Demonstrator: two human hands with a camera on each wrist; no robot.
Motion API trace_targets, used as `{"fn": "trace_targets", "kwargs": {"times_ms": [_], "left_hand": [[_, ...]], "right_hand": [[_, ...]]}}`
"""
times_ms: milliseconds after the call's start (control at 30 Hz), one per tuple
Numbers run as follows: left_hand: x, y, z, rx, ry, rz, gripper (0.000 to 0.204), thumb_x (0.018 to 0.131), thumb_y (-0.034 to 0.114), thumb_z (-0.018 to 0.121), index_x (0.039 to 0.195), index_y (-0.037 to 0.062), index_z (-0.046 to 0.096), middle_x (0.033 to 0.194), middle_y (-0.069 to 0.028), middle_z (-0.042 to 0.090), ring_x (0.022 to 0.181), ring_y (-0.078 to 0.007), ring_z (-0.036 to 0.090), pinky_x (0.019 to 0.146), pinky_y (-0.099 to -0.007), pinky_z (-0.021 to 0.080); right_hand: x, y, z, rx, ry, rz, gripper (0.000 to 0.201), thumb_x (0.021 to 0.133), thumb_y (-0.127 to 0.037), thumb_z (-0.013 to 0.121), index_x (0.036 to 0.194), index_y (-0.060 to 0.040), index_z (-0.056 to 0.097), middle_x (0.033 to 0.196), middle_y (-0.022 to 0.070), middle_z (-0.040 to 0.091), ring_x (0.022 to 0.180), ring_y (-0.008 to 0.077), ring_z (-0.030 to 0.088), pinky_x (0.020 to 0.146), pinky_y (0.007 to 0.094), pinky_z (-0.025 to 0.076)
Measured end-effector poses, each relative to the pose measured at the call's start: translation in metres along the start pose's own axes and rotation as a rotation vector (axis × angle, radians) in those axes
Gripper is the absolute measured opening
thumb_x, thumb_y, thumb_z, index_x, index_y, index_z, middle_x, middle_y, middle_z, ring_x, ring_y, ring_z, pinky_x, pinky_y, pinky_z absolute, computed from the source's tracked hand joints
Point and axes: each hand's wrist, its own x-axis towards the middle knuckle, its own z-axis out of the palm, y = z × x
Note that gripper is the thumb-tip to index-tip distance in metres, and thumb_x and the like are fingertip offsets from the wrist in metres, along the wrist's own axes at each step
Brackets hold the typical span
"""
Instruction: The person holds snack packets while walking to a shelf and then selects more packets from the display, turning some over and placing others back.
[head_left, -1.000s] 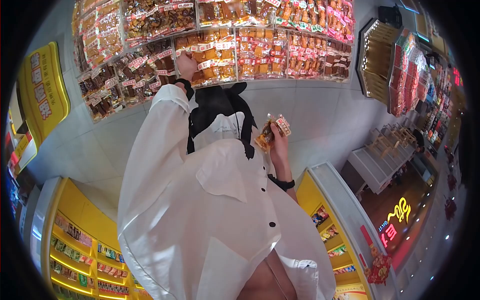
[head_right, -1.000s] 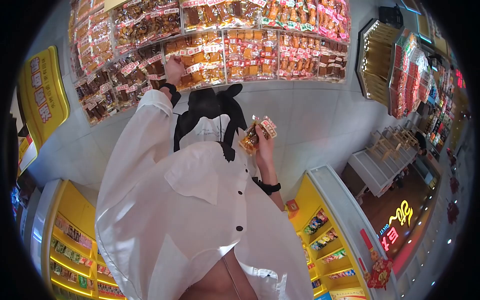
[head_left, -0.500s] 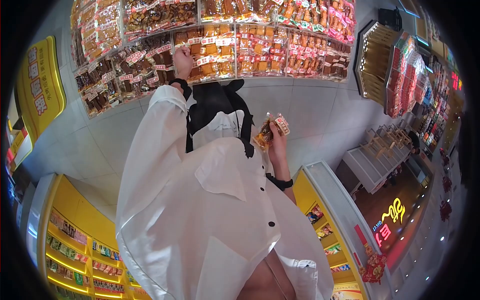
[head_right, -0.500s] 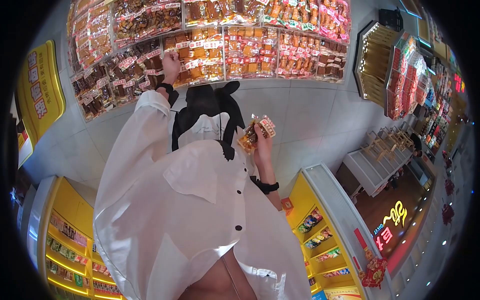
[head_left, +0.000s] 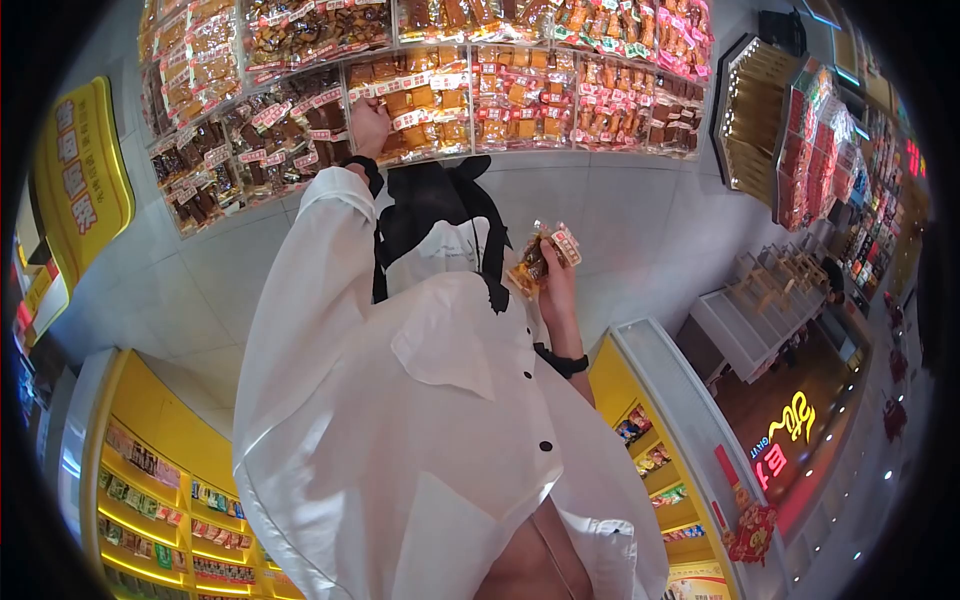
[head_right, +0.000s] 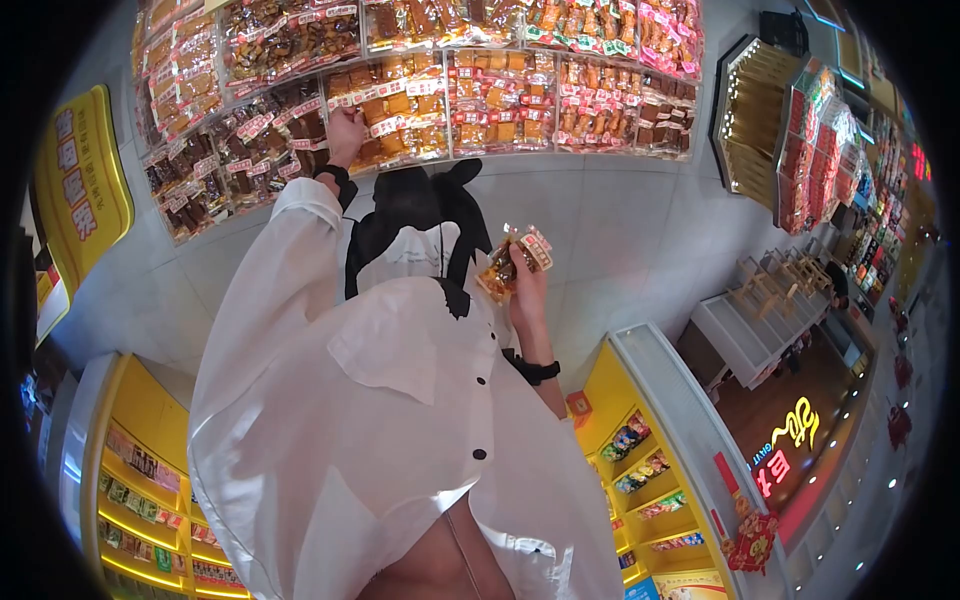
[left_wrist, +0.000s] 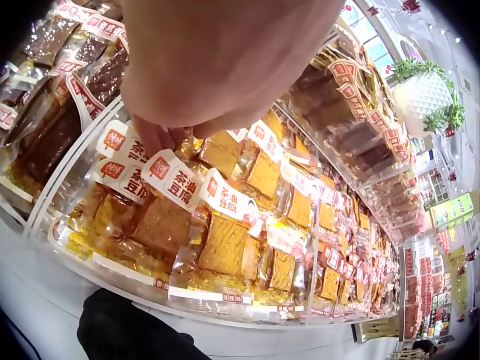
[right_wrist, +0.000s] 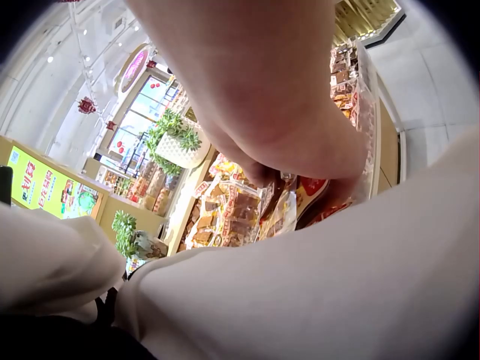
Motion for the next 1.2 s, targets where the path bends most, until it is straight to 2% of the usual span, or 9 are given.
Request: {"fn": "trace_targets", "kwargs": {"times_ms": [67, 300, 400, 567, 800, 900, 967, 1033, 1200], "left_hand": [[-0.003, 0.008, 0.000, 0.017, 0.135, 0.053, 0.016, 0.077, 0.014, 0.066, 0.083, 0.0001, 0.061, 0.085, -0.0184, 0.062, 0.084, -0.0366, 0.061, 0.079, -0.0459, 0.049], [-0.015, 0.033, -0.003, 0.085, 0.036, 0.239, 0.018, 0.079, 0.015, 0.068, 0.089, 0.0010, 0.061, 0.093, -0.0183, 0.061, 0.094, -0.0367, 0.058, 0.085, -0.0457, 0.047], [-0.019, 0.045, -0.001, 0.103, -0.112, 0.164, 0.023, 0.081, 0.017, 0.067, 0.097, 0.0025, 0.061, 0.100, -0.0184, 0.058, 0.100, -0.0371, 0.055, 0.087, -0.0463, 0.047], [-0.032, 0.079, -0.006, 0.106, 0.039, 0.312, 0.045, 0.085, 0.019, 0.061, 0.126, 0.0044, 0.053, 0.112, -0.0213, 0.048, 0.110, -0.0383, 0.049, 0.091, -0.0467, 0.046], [-0.030, 0.067, 0.005, 0.187, -0.104, 0.388, 0.044, 0.084, 0.014, 0.058, 0.126, 0.0015, 0.054, 0.113, -0.0224, 0.048, 0.108, -0.0389, 0.049, 0.091, -0.0468, 0.045], [-0.038, 0.066, 0.005, 0.157, -0.001, 0.433, 0.042, 0.084, 0.016, 0.060, 0.122, 0.0002, 0.056, 0.109, -0.0219, 0.052, 0.102, -0.0389, 0.052, 0.089, -0.0473, 0.046], [-0.036, 0.061, 0.013, 0.067, -0.278, 0.463, 0.044, 0.087, 0.024, 0.064, 0.123, 0.0006, 0.057, 0.105, -0.0191, 0.060, 0.097, -0.0335, 0.059, 0.085, -0.0440, 0.049], [-0.065, 0.105, -0.005, -0.301, -0.737, 0.451, 0.049, 0.091, 0.034, 0.064, 0.125, 0.0012, 0.057, 0.103, -0.0142, 0.065, 0.097, -0.0257, 0.063, 0.083, -0.0384, 0.052], [-0.152, 0.216, -0.076, -0.614, -1.400, -0.001, 0.058, 0.099, 0.042, 0.052, 0.141, 0.0022, 0.041, 0.131, -0.0093, 0.053, 0.118, -0.0183, 0.053, 0.090, -0.0340, 0.050]], "right_hand": [[0.004, 0.005, -0.005, 0.001, 0.018, 0.009, 0.024, 0.096, -0.015, 0.059, 0.118, -0.0053, 0.056, 0.105, 0.0060, 0.064, 0.096, 0.0148, 0.062, 0.084, 0.0304, 0.051], [0.007, 0.008, -0.007, -0.003, 0.045, 0.013, 0.023, 0.096, -0.014, 0.059, 0.117, -0.0043, 0.057, 0.104, 0.0066, 0.064, 0.094, 0.0151, 0.063, 0.084, 0.0304, 0.051], [0.005, 0.006, -0.004, 0.026, 0.020, 0.007, 0.025, 0.096, -0.015, 0.059, 0.118, -0.0043, 0.056, 0.104, 0.0068, 0.064, 0.094, 0.0151, 0.063, 0.084, 0.0304, 0.051], [0.007, 0.006, -0.006, 0.010, 0.032, 0.016, 0.025, 0.096, -0.015, 0.059, 0.119, -0.0043, 0.056, 0.106, 0.0065, 0.063, 0.095, 0.0152, 0.063, 0.084, 0.0303, 0.051], [0.008, -0.003, -0.003, 0.016, 0.007, -0.020, 0.023, 0.096, -0.015, 0.058, 0.117, -0.0039, 0.056, 0.106, 0.0063, 0.064, 0.095, 0.0153, 0.063, 0.083, 0.0319, 0.053], [0.015, -0.006, 0.001, 0.073, -0.027, -0.067, 0.023, 0.097, -0.014, 0.058, 0.117, -0.0036, 0.056, 0.106, 0.0068, 0.064, 0.096, 0.0156, 0.063, 0.085, 0.0323, 0.054], [0.009, -0.019, 0.011, 0.111, -0.062, -0.075, 0.023, 0.096, -0.013, 0.058, 0.117, -0.0024, 0.057, 0.107, 0.0075, 0.065, 0.097, 0.0158, 0.064, 0.085, 0.0319, 0.053], [0.014, -0.033, 0.021, 0.143, -0.102, -0.105, 0.023, 0.096, -0.012, 0.059, 0.117, -0.0012, 0.058, 0.107, 0.0081, 0.066, 0.097, 0.0160, 0.064, 0.086, 0.0316, 0.053], [0.031, -0.042, 0.045, 0.240, -0.196, -0.128, 0.026, 0.095, -0.013, 0.060, 0.119, -0.0030, 0.057, 0.112, 0.0072, 0.064, 0.099, 0.0155, 0.064, 0.086, 0.0313, 0.053]]}}
